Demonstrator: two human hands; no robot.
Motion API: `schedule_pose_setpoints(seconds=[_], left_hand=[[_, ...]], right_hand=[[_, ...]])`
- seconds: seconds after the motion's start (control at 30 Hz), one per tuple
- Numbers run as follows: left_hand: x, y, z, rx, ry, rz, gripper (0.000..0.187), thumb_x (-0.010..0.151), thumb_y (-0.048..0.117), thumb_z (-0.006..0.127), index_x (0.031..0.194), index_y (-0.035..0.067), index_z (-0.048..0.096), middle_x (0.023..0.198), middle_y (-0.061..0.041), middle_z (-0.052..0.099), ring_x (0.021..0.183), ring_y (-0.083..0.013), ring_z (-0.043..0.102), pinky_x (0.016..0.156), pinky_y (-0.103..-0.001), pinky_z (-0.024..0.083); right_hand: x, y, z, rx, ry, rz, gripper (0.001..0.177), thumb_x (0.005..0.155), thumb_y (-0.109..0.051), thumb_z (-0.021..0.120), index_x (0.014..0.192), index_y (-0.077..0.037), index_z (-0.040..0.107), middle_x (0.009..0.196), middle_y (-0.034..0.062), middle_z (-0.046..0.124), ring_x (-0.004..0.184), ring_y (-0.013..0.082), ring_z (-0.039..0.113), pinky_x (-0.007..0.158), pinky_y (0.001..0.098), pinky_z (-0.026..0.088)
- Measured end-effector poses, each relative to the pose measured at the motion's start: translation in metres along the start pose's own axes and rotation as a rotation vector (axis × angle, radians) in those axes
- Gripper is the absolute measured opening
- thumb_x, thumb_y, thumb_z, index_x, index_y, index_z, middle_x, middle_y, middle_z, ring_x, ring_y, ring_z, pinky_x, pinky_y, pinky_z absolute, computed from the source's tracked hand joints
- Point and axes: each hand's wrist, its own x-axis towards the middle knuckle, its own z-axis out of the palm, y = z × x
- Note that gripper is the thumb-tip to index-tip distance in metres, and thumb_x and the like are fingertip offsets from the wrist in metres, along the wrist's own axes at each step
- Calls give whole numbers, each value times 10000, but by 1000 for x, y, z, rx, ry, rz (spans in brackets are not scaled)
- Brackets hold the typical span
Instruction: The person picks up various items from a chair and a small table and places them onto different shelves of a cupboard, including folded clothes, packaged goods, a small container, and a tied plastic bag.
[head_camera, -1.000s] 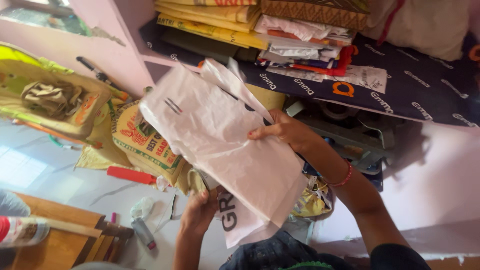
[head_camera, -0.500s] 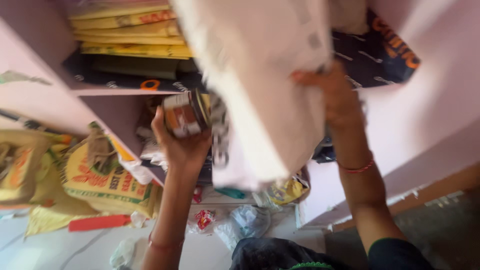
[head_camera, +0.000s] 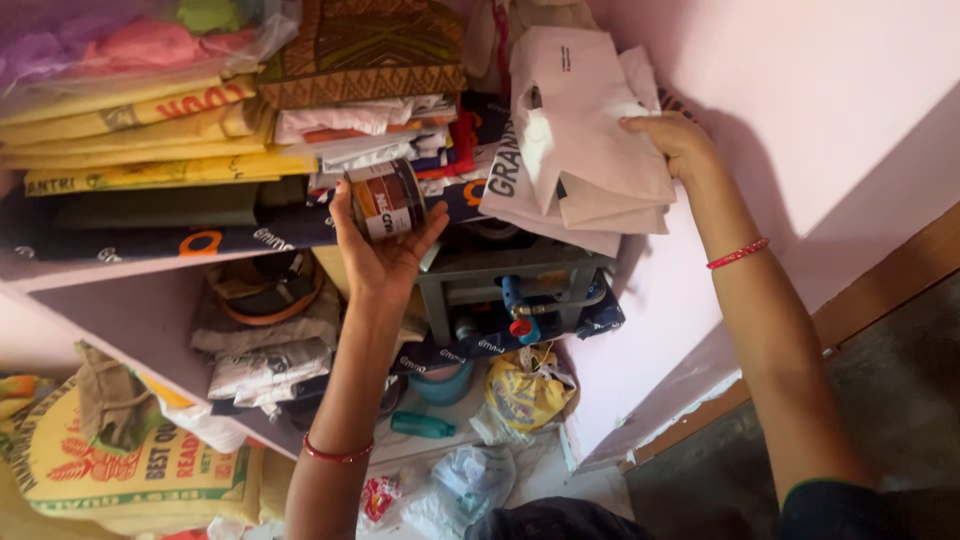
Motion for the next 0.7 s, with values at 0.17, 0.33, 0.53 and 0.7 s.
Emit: schedule_pose_setpoints(seconds=[0.17, 0.33, 0.53, 0.7], left_hand=[[12, -10, 19, -2, -42, -44, 913, 781, 658, 658, 1381, -11, 500, 1204, -199, 642, 1118, -474, 708, 1001, -597, 594], [25, -17, 46, 92, -162, 30, 969, 783, 705, 643, 1406, -20, 483, 1227, -226, 633, 1111, -447, 702, 1004, -604, 578], [73, -46, 60, 305, -188, 39, 1034, 742, 736, 672, 1390, -49, 495, 1180, -271, 651, 1061, -418, 732, 910, -518, 620], [154, -83, 63, 877, 141, 187, 1048, 636, 695, 748, 1354, -6, 445, 1163, -227, 636, 1014, -364, 729, 821, -461, 641]], right_hand=[[10, -12, -7, -576, 212, -124, 461, 992, -331, 796, 1119, 105, 714, 1000, 200, 716, 841, 292, 703, 735, 441, 552], [6, -33, -1, -514, 148, -139, 480, 965, -363, 810, 1093, 88, 710, 966, 181, 718, 793, 279, 707, 699, 419, 554], [-8, -46, 21, 69, -91, -186, 379, 964, -275, 808, 1091, 67, 709, 983, 150, 718, 832, 245, 701, 747, 387, 552], [-37, -94, 6, 159, 36, -538, 298, 963, -202, 806, 1089, 50, 707, 997, 124, 718, 863, 216, 696, 787, 360, 551]])
